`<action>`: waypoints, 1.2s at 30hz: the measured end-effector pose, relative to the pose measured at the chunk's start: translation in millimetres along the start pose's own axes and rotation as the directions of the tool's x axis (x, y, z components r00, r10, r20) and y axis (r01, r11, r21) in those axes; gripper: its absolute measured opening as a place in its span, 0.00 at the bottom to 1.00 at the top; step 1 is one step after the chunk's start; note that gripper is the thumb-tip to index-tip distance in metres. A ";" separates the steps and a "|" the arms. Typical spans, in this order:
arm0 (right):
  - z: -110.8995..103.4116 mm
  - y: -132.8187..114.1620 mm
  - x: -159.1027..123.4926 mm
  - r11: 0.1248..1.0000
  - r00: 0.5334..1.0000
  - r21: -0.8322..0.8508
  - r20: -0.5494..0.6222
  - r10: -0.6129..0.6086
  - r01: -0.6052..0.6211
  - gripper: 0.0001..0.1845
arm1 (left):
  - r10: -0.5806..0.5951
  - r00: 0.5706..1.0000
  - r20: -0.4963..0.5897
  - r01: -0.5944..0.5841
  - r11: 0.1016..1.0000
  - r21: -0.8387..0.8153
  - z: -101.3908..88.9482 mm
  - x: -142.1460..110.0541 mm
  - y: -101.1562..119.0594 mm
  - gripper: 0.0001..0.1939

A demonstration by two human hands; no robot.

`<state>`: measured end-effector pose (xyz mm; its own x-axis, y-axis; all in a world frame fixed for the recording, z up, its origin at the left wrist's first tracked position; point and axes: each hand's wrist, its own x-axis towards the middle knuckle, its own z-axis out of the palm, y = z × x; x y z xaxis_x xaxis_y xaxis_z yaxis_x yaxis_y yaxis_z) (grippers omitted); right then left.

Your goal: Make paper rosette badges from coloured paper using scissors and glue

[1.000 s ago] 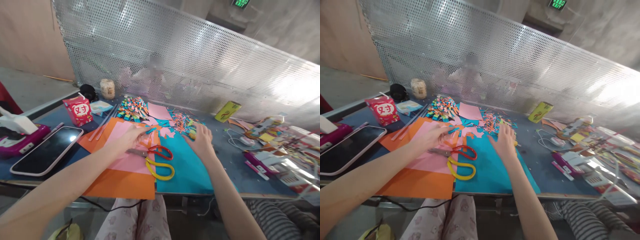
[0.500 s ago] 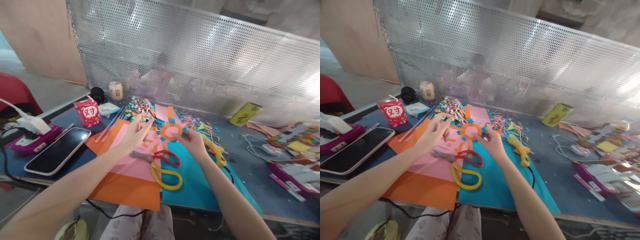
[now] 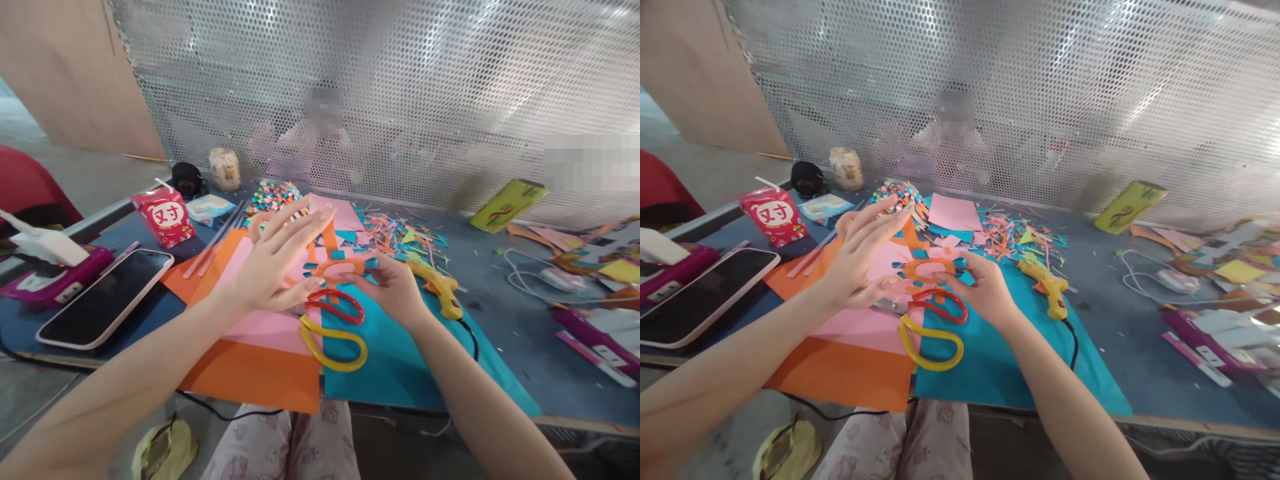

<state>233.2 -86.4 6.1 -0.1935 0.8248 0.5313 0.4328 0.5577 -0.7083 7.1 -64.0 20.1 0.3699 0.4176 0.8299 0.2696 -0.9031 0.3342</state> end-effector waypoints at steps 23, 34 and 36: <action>-13.7 -13.3 -5.0 0.744 0.803 -0.385 -0.012 -0.596 0.546 0.06 | 0.369 0.925 -0.093 -0.335 0.905 0.262 1.4 4.3 11.2 0.11; -12.4 -16.8 -6.7 0.788 0.840 -0.359 -0.015 -0.542 0.501 0.08 | 0.390 0.913 -0.117 -0.357 0.905 0.232 1.8 4.7 9.8 0.07; -12.5 -17.2 -7.0 0.795 0.851 -0.364 -0.015 -0.525 0.484 0.09 | 0.391 0.914 -0.112 -0.355 0.901 0.249 1.3 5.3 9.7 0.08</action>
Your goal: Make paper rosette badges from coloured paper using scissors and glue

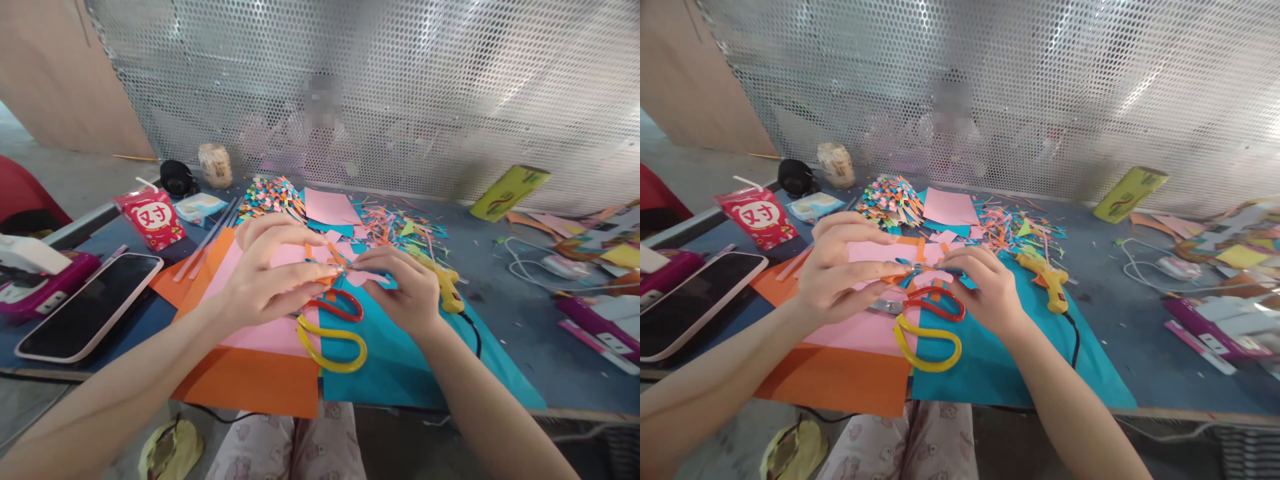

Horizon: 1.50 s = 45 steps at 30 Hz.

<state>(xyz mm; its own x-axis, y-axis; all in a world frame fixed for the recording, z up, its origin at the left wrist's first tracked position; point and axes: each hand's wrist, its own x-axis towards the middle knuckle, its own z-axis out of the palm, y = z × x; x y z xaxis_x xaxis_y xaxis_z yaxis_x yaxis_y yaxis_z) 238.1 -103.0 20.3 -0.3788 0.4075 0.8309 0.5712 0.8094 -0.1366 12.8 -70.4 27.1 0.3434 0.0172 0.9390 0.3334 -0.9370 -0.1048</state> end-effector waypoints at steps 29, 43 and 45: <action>13.7 -4.7 1.4 0.788 0.840 0.306 0.087 0.535 -0.534 0.16 | -0.647 0.703 0.295 0.630 0.374 -0.680 6.1 2.3 -8.1 0.15; 14.4 -3.2 -0.5 0.840 0.875 0.254 0.073 0.478 -0.480 0.15 | -0.646 0.723 0.247 0.651 0.515 -0.557 3.6 3.6 -6.6 0.07; 14.3 -2.6 -1.3 0.851 0.884 0.248 0.066 0.463 -0.464 0.14 | -0.640 0.725 0.253 0.649 0.511 -0.564 4.2 2.6 -7.6 0.06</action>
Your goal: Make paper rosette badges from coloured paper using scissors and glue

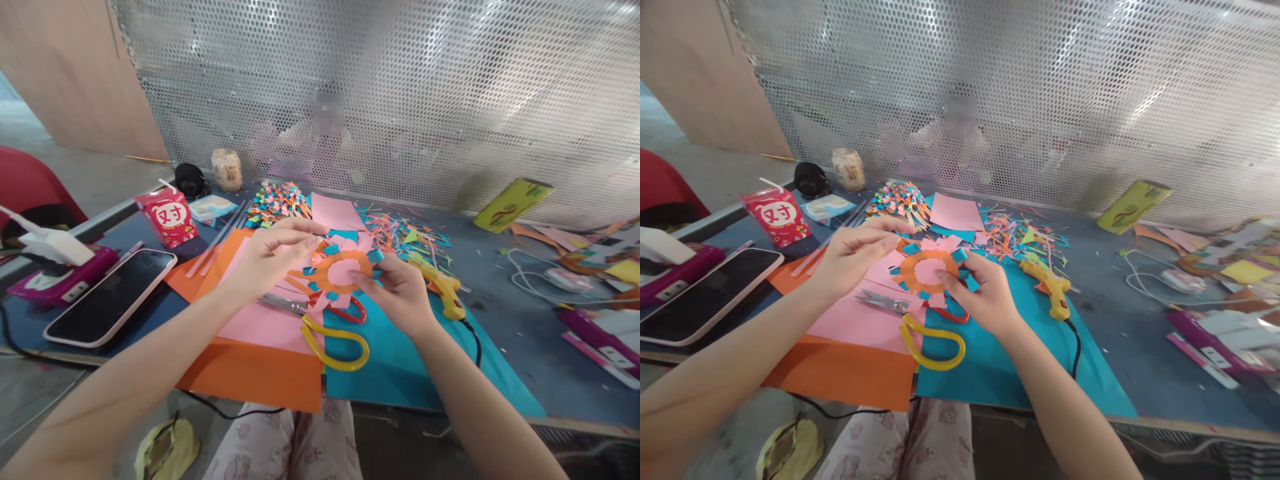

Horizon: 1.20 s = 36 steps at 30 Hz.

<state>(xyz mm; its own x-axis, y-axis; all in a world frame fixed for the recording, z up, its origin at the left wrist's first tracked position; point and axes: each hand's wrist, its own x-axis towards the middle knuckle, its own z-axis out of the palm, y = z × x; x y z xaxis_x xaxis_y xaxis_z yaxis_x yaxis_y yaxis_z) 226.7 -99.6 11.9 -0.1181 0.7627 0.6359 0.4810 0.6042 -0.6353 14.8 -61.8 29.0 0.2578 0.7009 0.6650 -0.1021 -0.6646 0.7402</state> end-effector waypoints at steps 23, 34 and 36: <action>-27.7 -3.7 -0.4 0.338 0.652 -0.761 0.143 -0.745 0.554 0.12 | -0.552 0.744 0.376 0.659 0.700 -0.276 9.0 -1.7 3.6 0.13; -26.4 -2.6 1.2 0.655 0.895 -0.662 0.055 -0.442 0.364 0.08 | -0.582 0.753 0.306 0.653 0.719 -0.239 7.7 -2.7 1.1 0.08; -26.4 -2.7 1.2 0.625 0.899 -0.693 0.076 -0.431 0.359 0.09 | -0.569 0.765 0.302 0.638 0.734 -0.233 8.0 -4.1 -0.5 0.08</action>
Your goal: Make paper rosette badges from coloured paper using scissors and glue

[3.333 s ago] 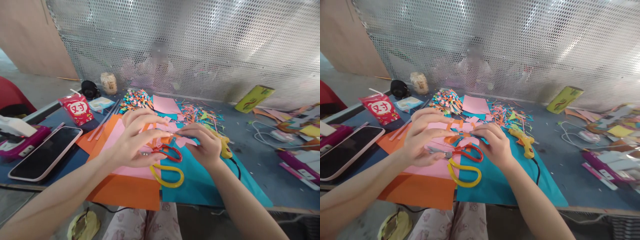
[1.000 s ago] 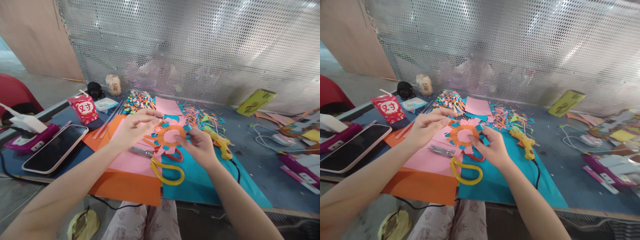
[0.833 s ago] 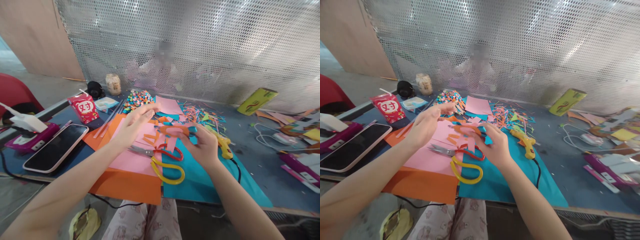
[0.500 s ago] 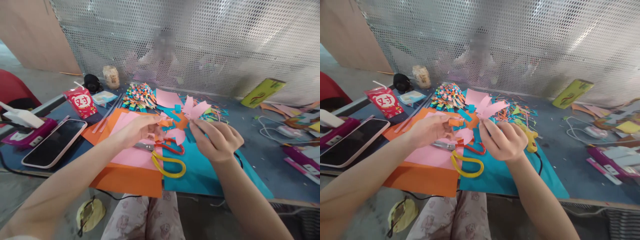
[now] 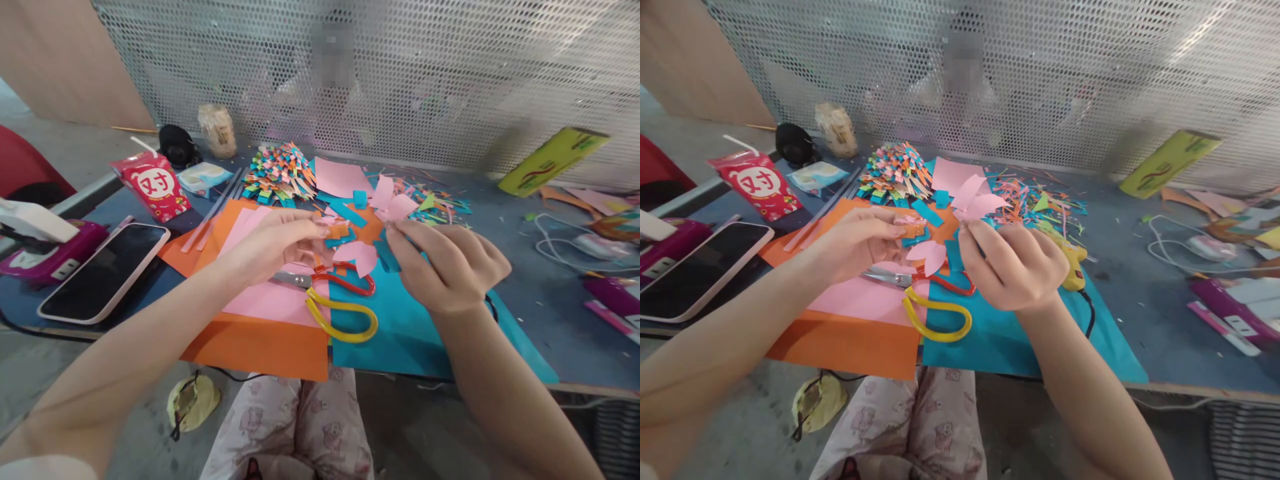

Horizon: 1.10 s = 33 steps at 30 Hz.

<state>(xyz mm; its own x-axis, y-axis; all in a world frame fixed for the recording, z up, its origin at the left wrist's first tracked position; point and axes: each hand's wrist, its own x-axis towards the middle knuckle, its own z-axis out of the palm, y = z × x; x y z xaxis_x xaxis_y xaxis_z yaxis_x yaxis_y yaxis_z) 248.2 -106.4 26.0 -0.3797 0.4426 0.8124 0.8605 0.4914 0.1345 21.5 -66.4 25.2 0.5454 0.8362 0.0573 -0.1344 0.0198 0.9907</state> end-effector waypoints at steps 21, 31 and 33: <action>-5.4 -10.7 7.6 0.996 0.996 -0.086 0.090 -0.024 0.032 0.12 | -0.008 0.986 -0.165 0.008 1.000 0.003 5.7 -1.2 1.3 0.07; -6.4 -11.4 7.4 0.997 0.998 -0.074 0.057 -0.031 0.035 0.10 | -0.010 0.982 -0.189 0.017 0.999 0.037 9.4 -4.4 6.2 0.09; -6.7 -12.1 7.4 0.999 0.995 -0.047 0.091 0.027 -0.022 0.10 | -0.003 0.983 -0.181 0.014 0.998 0.058 8.8 -4.2 5.6 0.11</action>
<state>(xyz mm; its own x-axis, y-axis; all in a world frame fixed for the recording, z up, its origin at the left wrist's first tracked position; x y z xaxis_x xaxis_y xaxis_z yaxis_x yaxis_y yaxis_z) 237.2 -114.1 34.2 -0.3861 0.5221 0.7605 0.8838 0.4455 0.1428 25.7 -74.6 31.5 0.3866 0.9217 0.0309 -0.0783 -0.0006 0.9969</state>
